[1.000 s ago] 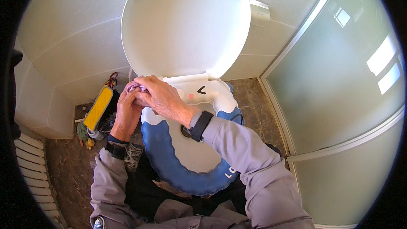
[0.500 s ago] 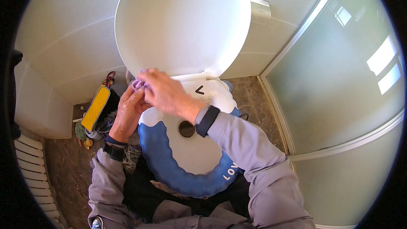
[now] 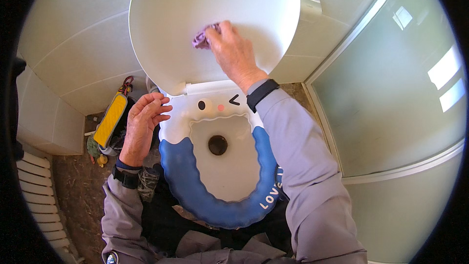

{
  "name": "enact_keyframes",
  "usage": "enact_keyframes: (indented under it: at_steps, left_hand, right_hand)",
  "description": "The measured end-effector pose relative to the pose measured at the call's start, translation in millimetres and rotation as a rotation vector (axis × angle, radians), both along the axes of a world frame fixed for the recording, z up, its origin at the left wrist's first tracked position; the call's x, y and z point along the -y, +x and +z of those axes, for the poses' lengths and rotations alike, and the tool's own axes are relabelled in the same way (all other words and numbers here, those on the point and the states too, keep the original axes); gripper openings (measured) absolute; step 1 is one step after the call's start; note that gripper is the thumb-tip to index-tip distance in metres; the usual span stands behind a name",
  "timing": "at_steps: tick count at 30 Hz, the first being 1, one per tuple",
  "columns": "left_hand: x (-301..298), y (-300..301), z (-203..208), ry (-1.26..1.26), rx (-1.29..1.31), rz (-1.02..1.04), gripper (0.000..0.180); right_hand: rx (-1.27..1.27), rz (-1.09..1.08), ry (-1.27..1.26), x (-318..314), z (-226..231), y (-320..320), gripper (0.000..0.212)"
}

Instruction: The person places a blue and white cartoon-themed toilet seat cover on the toilet, then wipes the toilet lid and seat with a purple cloth. They repeatedly wipe the lid and seat surfaces throughout the clip.

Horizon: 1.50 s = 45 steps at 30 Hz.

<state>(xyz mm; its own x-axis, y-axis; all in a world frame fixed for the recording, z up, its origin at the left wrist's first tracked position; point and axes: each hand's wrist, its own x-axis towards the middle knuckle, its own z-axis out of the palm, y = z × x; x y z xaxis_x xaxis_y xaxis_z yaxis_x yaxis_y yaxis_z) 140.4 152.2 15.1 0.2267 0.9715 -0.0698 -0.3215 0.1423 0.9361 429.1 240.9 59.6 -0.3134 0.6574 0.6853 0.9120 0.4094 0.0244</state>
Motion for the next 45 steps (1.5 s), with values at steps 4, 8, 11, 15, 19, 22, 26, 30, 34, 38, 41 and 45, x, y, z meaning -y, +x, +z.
enact_keyframes:
  at_steps: [4, 8, 11, 15, 19, 22, 26, 30, 34, 38, 41, 45]
  left_hand:
    - [0, -2, 0, 0.004, -0.007, 0.001, 0.024]
    - [-1, -3, -2, -0.001, -0.027, 0.029, 0.022]
    - [-1, -4, -2, -0.003, -0.017, 0.016, 0.022]
    - [-1, -4, -2, 0.020, -0.024, 0.040, 0.022]
    - [0, -4, -4, 0.032, -0.038, 0.019, 0.022]
    - [1, -6, -5, 0.026, -0.048, 0.020, 0.022]
    - [-2, -6, -5, 0.019, -0.040, 0.042, 0.022]
    - [1, -9, -6, 0.024, -0.055, 0.034, 0.024]
    - [6, -20, -3, 0.029, -0.018, 0.066, 0.023]
    - [8, -26, 1, 0.024, -0.003, 0.068, 0.023]
    - [13, -29, 4, 0.028, -0.007, 0.080, 0.023]
    - [13, -31, 4, 0.039, -0.001, 0.048, 0.021]
  right_hand:
    - [0.157, -0.022, -0.173, 27, -46, -3, 0.022]
    - [0.128, -0.066, -0.197, 25, -45, 4, 0.022]
    - [-0.021, 0.079, 0.120, 8, -29, 5, 0.014]
    - [0.015, -0.002, -0.121, 14, -33, -3, 0.008]
    - [0.171, -0.133, -0.215, 25, -40, -3, 0.009]
    - [0.011, -0.018, -0.006, 22, -36, 3, 0.011]
    - [0.059, -0.084, -0.269, 18, -39, 4, 0.013]
    - [0.066, -0.216, -0.380, 25, -42, 16, 0.015]
    - [0.059, -0.305, -0.266, 28, -21, 58, 0.018]
    - [0.269, -0.458, -0.486, 20, -27, 66, 0.013]
    - [0.291, -0.384, -0.467, 13, -49, 44, 0.011]
    - [0.359, -0.272, -0.420, 6, -58, 19, 0.007]
